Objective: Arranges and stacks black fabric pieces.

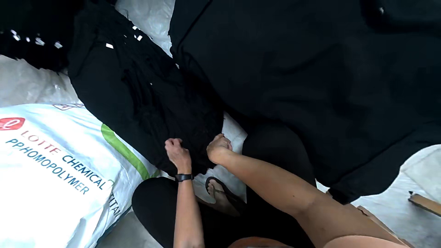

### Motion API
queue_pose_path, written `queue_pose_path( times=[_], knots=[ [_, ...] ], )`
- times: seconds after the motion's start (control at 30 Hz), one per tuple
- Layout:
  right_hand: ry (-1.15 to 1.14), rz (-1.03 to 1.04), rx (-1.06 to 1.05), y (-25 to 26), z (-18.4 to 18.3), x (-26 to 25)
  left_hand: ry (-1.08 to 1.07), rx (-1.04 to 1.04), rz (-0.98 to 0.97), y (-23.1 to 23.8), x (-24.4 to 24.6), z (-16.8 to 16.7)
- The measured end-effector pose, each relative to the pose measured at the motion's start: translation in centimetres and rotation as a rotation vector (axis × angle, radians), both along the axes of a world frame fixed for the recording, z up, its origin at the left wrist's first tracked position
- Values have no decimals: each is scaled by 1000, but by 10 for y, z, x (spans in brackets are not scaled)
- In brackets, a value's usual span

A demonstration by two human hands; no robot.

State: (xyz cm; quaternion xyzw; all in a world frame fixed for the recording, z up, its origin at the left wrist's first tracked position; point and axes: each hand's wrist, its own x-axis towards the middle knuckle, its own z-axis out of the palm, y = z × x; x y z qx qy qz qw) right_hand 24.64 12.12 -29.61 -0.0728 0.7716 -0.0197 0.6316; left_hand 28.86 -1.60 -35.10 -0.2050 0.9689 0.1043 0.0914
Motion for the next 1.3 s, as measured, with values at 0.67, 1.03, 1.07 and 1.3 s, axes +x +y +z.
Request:
queue_pose_path(
  times=[0.67, 1.03, 1.07, 1.3],
  knots=[
    [-105, 169, -257, 10, 12, -3, -159, 139, -11, 64, -16, 5],
    [-97, 133, -217, 8, 12, -1, -168, 539, 443, 13, -12, 53],
    [-90, 126, -205, 8, 12, -1, -33, 626, 601, 8, -6, 50],
    [-62, 215, -178, 2, -13, 8, 428, 508, 120, 26, 15, -8]
  ],
)
